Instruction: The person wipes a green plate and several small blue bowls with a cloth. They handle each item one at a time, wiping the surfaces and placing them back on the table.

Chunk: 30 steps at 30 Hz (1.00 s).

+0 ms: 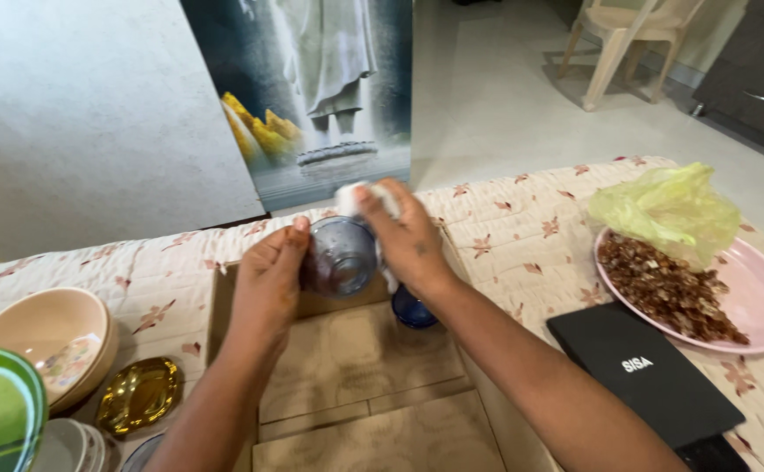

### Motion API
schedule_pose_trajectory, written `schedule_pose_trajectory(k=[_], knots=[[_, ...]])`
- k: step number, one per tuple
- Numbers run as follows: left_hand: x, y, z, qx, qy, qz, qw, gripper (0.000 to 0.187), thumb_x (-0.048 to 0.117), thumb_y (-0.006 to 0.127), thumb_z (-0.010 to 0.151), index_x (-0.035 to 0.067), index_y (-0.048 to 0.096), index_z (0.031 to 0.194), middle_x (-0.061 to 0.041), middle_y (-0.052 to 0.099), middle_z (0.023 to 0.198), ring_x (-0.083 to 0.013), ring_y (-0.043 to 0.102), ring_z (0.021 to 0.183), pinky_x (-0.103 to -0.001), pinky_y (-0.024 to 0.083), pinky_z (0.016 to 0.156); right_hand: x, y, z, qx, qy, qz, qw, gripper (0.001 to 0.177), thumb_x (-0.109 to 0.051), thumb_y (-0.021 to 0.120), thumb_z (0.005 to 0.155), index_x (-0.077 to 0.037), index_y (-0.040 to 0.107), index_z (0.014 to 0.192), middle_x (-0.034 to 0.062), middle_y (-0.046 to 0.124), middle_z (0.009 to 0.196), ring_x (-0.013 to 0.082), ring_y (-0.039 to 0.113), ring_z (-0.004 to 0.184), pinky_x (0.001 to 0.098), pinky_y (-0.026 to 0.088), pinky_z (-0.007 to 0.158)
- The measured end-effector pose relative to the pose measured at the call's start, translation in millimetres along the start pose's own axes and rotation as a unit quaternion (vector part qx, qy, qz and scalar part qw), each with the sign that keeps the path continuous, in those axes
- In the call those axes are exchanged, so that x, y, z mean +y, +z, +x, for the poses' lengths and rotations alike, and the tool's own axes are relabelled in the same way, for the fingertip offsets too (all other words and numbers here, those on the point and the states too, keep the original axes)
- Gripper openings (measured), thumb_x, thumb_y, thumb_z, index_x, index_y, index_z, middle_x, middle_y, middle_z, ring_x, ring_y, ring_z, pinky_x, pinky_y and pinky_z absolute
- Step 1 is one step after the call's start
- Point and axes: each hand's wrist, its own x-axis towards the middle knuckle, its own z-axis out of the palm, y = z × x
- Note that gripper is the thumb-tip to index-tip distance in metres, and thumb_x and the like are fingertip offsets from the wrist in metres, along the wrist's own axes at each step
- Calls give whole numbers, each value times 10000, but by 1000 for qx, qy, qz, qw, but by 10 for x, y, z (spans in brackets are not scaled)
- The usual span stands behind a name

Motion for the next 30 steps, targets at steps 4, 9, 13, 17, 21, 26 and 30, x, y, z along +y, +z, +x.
schedule_pose_trajectory(k=[4, 9, 13, 17, 21, 26, 30], knots=[[-4, 53, -5, -2, -17, -24, 1000, 395, 393, 547, 1009, 47, 664, 859, -12, 702, 747, -95, 638, 634, -265, 553, 635, -102, -63, -81, 58, -208, -26, 976, 361, -398, 538, 1087, -82, 574, 1258, 46, 644, 1040, 109, 585, 896, 265, 517, 779], [-141, 102, 5, -13, 21, -78, 997, 221, 154, 531, 989, 46, 608, 1166, -9, 711, 977, -82, 683, 829, -262, 582, 771, -202, 149, -337, -99, -397, -271, 871, 337, -296, 499, 1118, -82, 633, 1340, 129, 612, 1421, 278, 515, 1381, 397, 377, 1191], [-105, 66, -39, -48, 129, 140, 981, 347, 30, 538, 974, 29, 582, 1318, -80, 734, 954, -164, 622, 773, -317, 501, 663, -130, 205, -298, -75, -319, -224, 918, 357, -330, 559, 1075, -106, 627, 1344, 94, 618, 1391, 236, 557, 1325, 370, 419, 1145], [13, 244, -190, -64, 276, 393, 875, 415, 223, 694, 956, 132, 589, 1347, -174, 741, 868, -381, 721, 797, -463, 562, 661, 67, 48, 2, -51, 55, 46, 996, 514, -348, 675, 940, -146, 570, 1401, 97, 661, 1212, 195, 605, 1071, 353, 514, 884], [65, 303, -192, -93, 244, 540, 800, 300, 259, 653, 931, 139, 600, 1200, -119, 729, 781, -357, 722, 730, -502, 538, 603, 314, -93, 137, -74, 121, 60, 988, 631, -305, 652, 900, -156, 494, 1492, 35, 667, 1160, 118, 638, 988, 283, 544, 803], [-38, 247, -129, -93, 269, 639, 714, 347, 189, 670, 863, 72, 607, 1184, -105, 719, 706, -326, 724, 666, -470, 552, 565, 446, -97, 137, -104, 64, -91, 988, 440, -356, 630, 968, -97, 621, 1324, 9, 640, 897, 103, 569, 722, 267, 483, 622], [3, 157, -69, -34, 308, 663, 682, 127, 171, 674, 845, 107, 653, 953, -89, 714, 732, -304, 729, 691, -433, 563, 576, 367, -128, 48, -88, 7, -222, 971, 417, -460, 616, 1076, -57, 695, 1147, -14, 535, 717, 90, 430, 558, 280, 339, 469]])
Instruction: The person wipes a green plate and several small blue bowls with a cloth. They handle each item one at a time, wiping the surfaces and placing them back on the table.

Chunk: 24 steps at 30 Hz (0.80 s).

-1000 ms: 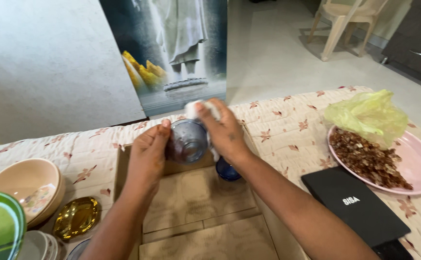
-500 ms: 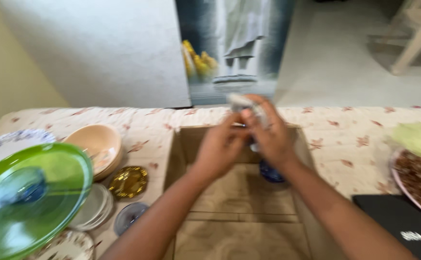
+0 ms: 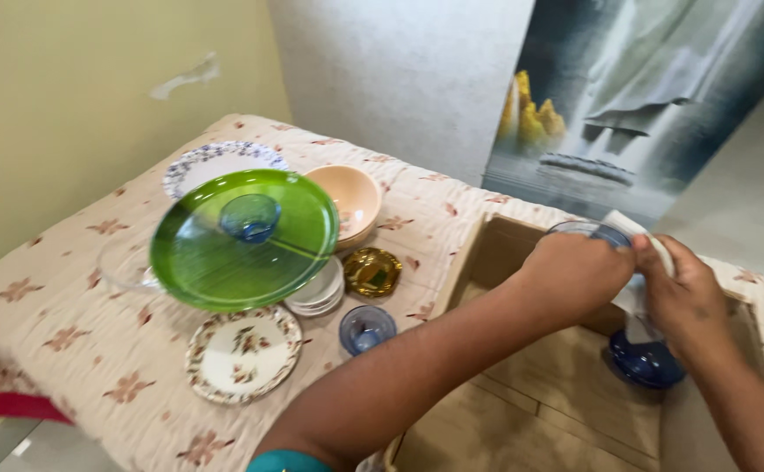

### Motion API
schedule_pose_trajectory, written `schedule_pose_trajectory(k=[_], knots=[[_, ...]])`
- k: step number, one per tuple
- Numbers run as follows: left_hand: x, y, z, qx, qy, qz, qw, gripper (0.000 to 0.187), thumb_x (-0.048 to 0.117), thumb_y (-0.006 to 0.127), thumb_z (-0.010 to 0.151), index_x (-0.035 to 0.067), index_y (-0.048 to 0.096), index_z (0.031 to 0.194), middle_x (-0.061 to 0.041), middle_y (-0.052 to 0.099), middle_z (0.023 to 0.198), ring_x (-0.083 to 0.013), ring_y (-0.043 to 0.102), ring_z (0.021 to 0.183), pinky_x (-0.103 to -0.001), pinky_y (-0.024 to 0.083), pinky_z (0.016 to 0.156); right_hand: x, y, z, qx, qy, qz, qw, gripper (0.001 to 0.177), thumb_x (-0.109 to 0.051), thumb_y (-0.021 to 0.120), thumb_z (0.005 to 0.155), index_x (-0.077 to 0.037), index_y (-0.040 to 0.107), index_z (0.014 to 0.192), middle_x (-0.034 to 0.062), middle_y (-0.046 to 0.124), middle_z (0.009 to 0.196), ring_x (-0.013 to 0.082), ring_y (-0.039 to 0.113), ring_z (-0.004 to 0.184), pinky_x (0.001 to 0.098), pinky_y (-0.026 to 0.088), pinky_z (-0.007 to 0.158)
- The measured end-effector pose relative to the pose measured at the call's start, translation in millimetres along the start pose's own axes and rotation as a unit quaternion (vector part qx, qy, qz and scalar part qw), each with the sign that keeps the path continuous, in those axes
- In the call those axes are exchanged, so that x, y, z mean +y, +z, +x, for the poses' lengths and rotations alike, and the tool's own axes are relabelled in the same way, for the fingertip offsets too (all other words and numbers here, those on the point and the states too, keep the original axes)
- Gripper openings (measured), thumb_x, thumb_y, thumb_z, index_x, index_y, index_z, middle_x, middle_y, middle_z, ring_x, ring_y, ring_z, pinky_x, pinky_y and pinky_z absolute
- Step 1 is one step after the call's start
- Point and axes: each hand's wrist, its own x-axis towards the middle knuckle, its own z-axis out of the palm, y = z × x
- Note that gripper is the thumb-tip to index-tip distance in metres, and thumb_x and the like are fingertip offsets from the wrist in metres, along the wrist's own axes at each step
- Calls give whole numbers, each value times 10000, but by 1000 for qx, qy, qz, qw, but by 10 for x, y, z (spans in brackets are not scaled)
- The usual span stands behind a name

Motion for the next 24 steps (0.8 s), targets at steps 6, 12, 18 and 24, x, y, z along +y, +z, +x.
schedule_pose_trajectory(k=[6, 12, 18, 24], knots=[[-594, -524, -627, 36, -96, 94, 990, 101, 88, 629, 883, 47, 643, 974, -110, 672, 684, -306, 695, 630, -441, 539, 549, -150, 65, -164, -78, -82, -198, 974, 334, -352, 751, 876, -98, 768, 1092, 64, 674, 763, 153, 606, 607, 325, 480, 580], [-1196, -1094, -2010, 19, -202, 195, 960, 227, 68, 601, 861, 89, 658, 1080, -76, 698, 687, -277, 684, 608, -419, 525, 582, -379, 225, -207, -150, -59, -283, 945, 334, -345, 805, 862, -170, 780, 1145, 79, 763, 876, 214, 711, 745, 363, 569, 708], [-1583, -1188, -2576, -84, -251, 274, 925, 184, 59, 618, 881, 101, 682, 1049, -69, 711, 696, -228, 703, 606, -375, 544, 589, -408, 185, -183, -226, -72, -355, 904, 365, -331, 804, 841, -208, 754, 1181, 47, 809, 951, 205, 729, 824, 351, 593, 759], [-1713, -1147, -2681, -60, -237, 286, 926, 75, 118, 615, 878, 132, 678, 917, -78, 709, 699, -256, 707, 655, -404, 550, 649, -277, -242, -180, -188, -30, -353, 916, 395, -333, 807, 856, -208, 740, 1225, 41, 791, 1034, 196, 717, 914, 346, 587, 826]])
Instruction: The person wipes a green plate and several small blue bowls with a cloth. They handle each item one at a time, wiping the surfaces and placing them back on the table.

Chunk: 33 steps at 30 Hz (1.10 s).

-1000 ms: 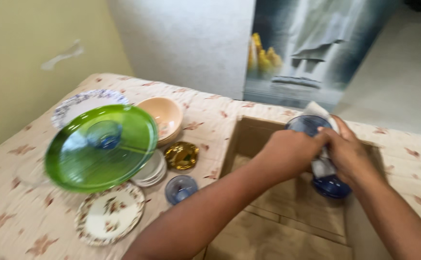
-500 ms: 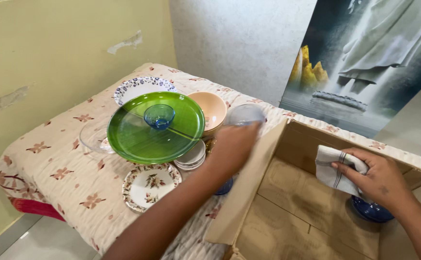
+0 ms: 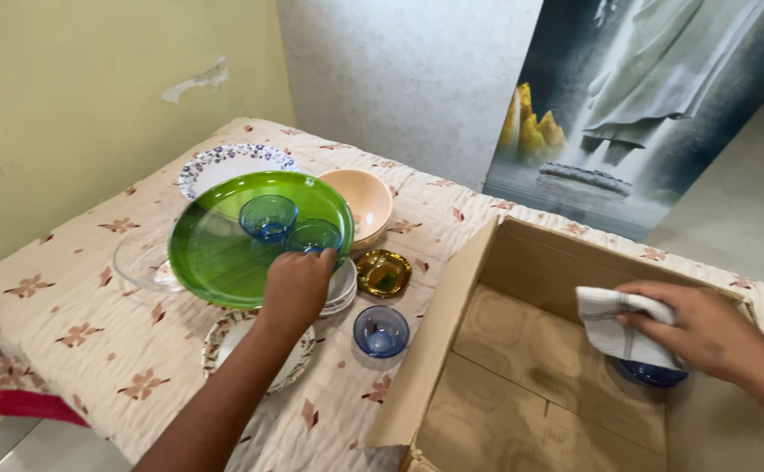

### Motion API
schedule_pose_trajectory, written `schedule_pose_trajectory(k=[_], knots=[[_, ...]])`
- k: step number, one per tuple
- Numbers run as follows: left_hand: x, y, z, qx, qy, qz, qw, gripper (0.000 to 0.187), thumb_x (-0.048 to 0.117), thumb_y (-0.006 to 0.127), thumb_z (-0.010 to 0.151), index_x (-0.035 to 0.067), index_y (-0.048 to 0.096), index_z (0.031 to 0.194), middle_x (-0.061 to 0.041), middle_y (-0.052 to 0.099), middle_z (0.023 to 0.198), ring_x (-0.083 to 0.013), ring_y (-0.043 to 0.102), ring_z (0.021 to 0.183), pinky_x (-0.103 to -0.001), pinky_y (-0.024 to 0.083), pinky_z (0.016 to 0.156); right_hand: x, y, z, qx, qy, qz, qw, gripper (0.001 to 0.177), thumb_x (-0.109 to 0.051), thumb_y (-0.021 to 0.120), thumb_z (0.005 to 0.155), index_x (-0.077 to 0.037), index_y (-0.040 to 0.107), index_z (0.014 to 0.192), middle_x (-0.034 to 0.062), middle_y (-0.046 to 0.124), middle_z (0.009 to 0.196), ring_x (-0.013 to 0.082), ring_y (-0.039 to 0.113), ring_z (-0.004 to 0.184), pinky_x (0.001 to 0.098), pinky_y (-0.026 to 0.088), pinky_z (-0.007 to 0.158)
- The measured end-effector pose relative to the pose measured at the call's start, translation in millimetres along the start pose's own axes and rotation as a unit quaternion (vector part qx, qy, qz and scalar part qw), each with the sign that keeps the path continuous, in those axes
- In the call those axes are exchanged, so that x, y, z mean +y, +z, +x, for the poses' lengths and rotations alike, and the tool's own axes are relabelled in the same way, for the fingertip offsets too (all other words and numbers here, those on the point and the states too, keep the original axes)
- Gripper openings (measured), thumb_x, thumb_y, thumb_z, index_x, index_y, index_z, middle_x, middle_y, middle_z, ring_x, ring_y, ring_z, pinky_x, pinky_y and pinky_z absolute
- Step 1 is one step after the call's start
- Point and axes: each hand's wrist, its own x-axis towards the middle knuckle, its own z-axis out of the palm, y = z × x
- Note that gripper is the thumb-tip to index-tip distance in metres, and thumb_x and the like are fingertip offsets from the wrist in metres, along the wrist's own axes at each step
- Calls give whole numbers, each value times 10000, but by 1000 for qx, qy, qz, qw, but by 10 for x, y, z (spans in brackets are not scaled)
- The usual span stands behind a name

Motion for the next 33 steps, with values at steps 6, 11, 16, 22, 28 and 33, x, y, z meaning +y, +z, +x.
schedule_pose_trajectory(k=[6, 11, 16, 22, 28, 33], knots=[[78, -194, 102, -92, -48, 30, 994, 210, 285, 647, 933, 118, 691, 813, -122, 685, 663, -307, 700, 606, -451, 550, 564, 634, -103, -386, 132, 51, 222, 965, 428, -225, 784, 909, -113, 722, 1317, 52, 732, 1009, 130, 628, 848, 295, 508, 723], [442, -981, 425, -135, -62, 60, 987, 342, 459, 695, 895, 130, 706, 986, -126, 717, 697, -309, 723, 662, -446, 568, 673, 1060, 46, -850, 210, 19, 461, 862, 422, -123, 738, 891, -41, 671, 1299, -17, 715, 974, 53, 609, 762, 228, 517, 562], [1403, -1313, 891, -99, 63, -142, 983, 318, 402, 665, 896, 180, 724, 1116, -138, 750, 808, -340, 712, 747, -484, 558, 687, 958, 307, -1013, 236, 15, 449, 862, 420, -101, 740, 896, -59, 685, 1310, -16, 713, 953, 50, 593, 750, 222, 500, 582], [3097, -876, 1071, -200, 333, -195, 901, 307, 361, 693, 879, 138, 710, 1089, -113, 720, 909, -324, 683, 894, -471, 532, 797, 603, 193, -1121, 251, -29, 313, 915, 303, -102, 741, 878, -70, 720, 1179, 26, 769, 989, 107, 688, 859, 277, 569, 759], [4244, -32, 1007, -224, 480, -9, 848, 281, 248, 651, 901, 213, 676, 1179, -70, 651, 1193, -280, 568, 1169, -415, 464, 934, 334, 42, -1177, 252, -70, 214, 941, 406, -9, 689, 753, -103, 715, 1147, 75, 753, 1027, 234, 743, 867, 332, 574, 778], [4417, 306, 885, -189, 484, -80, 851, 282, 250, 662, 877, 197, 674, 1153, -82, 662, 1129, -290, 585, 1095, -419, 474, 883, 317, -12, -1200, 246, -71, 242, 936, 372, -38, 709, 767, -108, 706, 1132, 72, 732, 984, 235, 730, 841, 330, 569, 734]])
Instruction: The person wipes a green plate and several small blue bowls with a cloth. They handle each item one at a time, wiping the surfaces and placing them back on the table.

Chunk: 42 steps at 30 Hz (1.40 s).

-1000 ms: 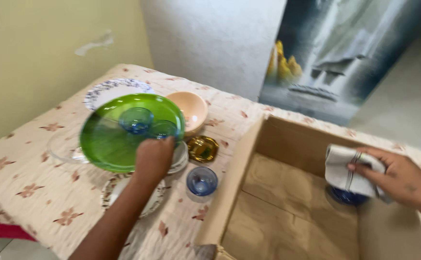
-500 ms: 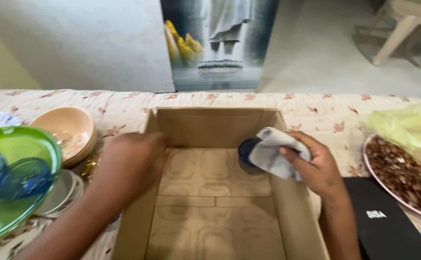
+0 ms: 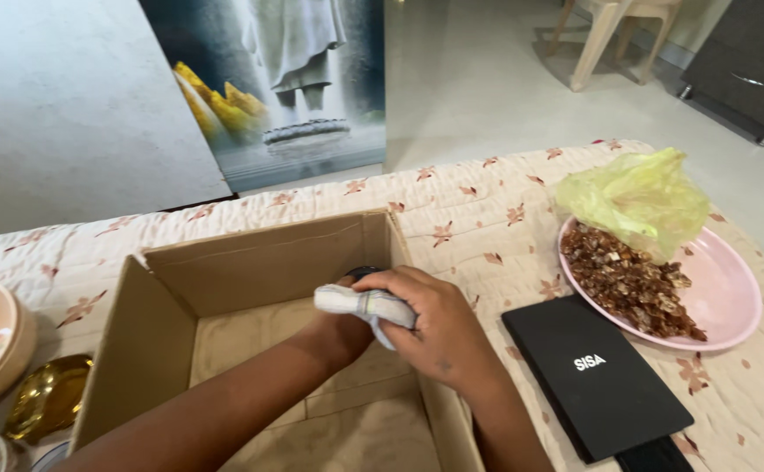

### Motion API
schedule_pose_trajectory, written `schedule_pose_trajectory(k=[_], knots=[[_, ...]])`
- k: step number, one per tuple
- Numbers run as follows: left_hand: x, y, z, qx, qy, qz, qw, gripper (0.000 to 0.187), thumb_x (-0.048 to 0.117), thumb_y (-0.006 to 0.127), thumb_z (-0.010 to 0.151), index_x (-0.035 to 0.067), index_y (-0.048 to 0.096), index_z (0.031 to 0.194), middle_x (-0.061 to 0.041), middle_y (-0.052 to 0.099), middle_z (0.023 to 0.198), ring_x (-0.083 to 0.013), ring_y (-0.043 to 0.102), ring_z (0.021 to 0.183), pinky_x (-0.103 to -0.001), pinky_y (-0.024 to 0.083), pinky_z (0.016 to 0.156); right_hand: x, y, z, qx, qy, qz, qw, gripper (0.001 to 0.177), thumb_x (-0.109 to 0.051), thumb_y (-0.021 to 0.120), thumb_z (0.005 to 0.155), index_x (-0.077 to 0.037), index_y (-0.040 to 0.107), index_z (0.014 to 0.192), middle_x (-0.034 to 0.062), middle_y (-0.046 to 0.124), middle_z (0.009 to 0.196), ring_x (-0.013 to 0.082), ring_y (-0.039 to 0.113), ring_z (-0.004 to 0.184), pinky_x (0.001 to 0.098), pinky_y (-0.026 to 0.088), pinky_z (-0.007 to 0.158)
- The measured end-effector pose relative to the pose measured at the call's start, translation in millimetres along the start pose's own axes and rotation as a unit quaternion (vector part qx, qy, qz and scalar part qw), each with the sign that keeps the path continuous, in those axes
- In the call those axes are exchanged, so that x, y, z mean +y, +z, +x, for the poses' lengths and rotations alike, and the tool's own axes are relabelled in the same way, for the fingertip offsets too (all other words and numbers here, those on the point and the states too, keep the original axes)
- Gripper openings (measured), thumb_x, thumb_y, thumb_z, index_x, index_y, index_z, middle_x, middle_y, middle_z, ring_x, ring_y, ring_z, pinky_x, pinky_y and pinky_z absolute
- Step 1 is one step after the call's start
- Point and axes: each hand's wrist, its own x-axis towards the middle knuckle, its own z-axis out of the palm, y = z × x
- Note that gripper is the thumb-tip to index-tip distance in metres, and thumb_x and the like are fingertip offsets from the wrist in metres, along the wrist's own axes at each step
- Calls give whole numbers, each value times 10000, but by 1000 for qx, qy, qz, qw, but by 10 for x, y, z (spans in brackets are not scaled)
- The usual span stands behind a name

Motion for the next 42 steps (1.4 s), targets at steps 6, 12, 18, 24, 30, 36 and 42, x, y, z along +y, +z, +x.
schedule_pose_trajectory(k=[6, 12, 18, 24, 30, 36, 42], knots=[[-131, -30, -100, 43, 4, -38, 998, 285, 253, 676, 848, 177, 673, 1122, -98, 675, 1051, -301, 605, 1007, -425, 486, 822, -15, 9, 19, -14, 36, -19, 999, 369, -56, 728, 773, -148, 713, 1130, 53, 724, 957, 228, 718, 787, 330, 559, 687], [-119, -99, -133, 66, 14, -52, 996, 290, 255, 690, 818, 158, 671, 1091, -113, 688, 973, -312, 625, 918, -431, 498, 761, -19, 4, 23, -11, 20, -21, 1000, 370, -58, 738, 776, -153, 711, 1133, 58, 725, 967, 246, 724, 822, 338, 566, 703], [-138, -265, -113, 84, 18, -73, 994, 298, 257, 703, 789, 139, 669, 1060, -129, 702, 896, -323, 645, 829, -437, 510, 700, 15, -2, 27, -6, 3, -5, 1000, 380, -52, 742, 778, -149, 701, 1143, 72, 725, 985, 265, 727, 853, 350, 569, 723], [-409, -765, -203, 137, -4, -211, 968, 307, 260, 717, 760, 119, 667, 1029, -144, 715, 818, -335, 665, 741, -442, 522, 639, 288, 35, -41, 22, 1, 86, 996, 415, -1, 686, 800, -105, 718, 1200, 75, 759, 1055, 207, 748, 918, 326, 585, 801], [-475, -1226, -644, 79, -171, -445, 875, 224, 229, 636, 861, 78, 656, 1025, -149, 680, 689, -271, 639, 591, -405, 498, 579, 731, 127, 13, 217, 172, 454, 847, 395, -131, 596, 1001, -48, 618, 1387, 110, 675, 1243, 175, 643, 1065, 351, 496, 941], [-109, -936, -879, 157, -122, -731, 652, 184, 101, 547, 972, 23, 627, 1119, -47, 669, 875, -109, 588, 800, -285, 504, 706, 287, 108, -92, 2, -24, 353, 935, 494, -359, 353, 1138, -85, 516, 1515, 160, 450, 1657, 268, 500, 1516, 438, 236, 1329], [-198, -893, -902, 216, -55, -864, 452, 250, 120, 512, 1003, 57, 591, 1232, -24, 674, 1040, -101, 617, 927, -282, 529, 846, -211, 110, -66, -30, -101, -6, 994, 509, -332, 446, 1082, -110, 488, 1538, 159, 350, 1691, 330, 261, 1604, 481, 229, 1278]])
